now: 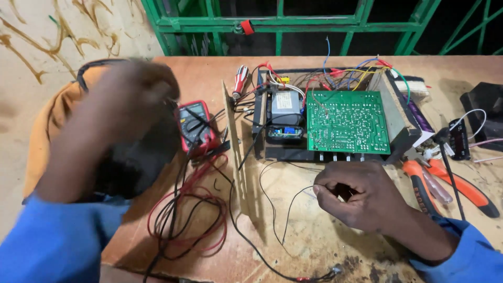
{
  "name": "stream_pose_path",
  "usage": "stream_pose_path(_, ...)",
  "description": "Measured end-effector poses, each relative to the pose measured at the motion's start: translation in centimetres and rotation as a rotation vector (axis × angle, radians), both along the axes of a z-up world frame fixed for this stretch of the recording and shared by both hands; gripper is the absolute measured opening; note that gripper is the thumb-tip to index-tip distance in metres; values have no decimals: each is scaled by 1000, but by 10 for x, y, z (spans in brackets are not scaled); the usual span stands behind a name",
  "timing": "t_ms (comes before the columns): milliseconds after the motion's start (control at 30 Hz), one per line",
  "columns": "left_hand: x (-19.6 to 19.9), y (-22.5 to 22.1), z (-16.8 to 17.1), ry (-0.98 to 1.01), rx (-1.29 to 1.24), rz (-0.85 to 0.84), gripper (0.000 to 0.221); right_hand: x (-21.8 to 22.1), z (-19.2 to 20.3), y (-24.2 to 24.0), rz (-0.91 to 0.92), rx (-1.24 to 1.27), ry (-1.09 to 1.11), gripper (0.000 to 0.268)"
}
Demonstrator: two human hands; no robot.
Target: Testing electronic components with a multimeter and soldering wires to a main circuit board during a repair.
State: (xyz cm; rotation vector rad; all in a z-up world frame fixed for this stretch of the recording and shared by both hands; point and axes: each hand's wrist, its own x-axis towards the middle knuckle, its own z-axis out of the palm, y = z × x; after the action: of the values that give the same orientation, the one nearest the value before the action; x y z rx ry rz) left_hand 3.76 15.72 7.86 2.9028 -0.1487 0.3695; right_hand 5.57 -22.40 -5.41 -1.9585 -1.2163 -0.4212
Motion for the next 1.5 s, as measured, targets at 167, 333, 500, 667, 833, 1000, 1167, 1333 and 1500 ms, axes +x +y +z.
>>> stream_pose_path(167, -1, 18, 14, -271, -1047, -36, 10, 4, -3, -7, -121, 51, 120, 11)
stream_pose_path(333, -4, 1, 4, -414, -946, -57, 17, 7, 3, -10, -103, 108, 215, 12)
stream_pose_path(500, -25, -45, 13, -342, -795, 45, 30, 8, 11, -12, 9, 183, 320, 11)
stream_pose_path(667, -28, -75, -1, -24, -628, -92, 20, 4, 15, -14, 229, 285, 563, 7)
stream_pose_path(833, -46, -119, -11, -88, -619, -491, 16, -11, 29, -4, 337, 262, 587, 9)
stream_pose_path(1000, -45, -156, -25, -83, -574, -642, 14, -23, 24, 1, 392, 251, 655, 6)
stream_pose_path(1167, -37, -171, -36, 75, -630, -728, 18, -19, 0, 1, 299, 269, 705, 7)
stream_pose_path(1333, -33, -158, -46, -6, -641, -739, 30, -9, -2, 1, 290, 379, 804, 15)
stream_pose_path(1500, -32, -138, -68, -21, -541, -713, 25, -5, -3, 0, 430, 636, 940, 13)
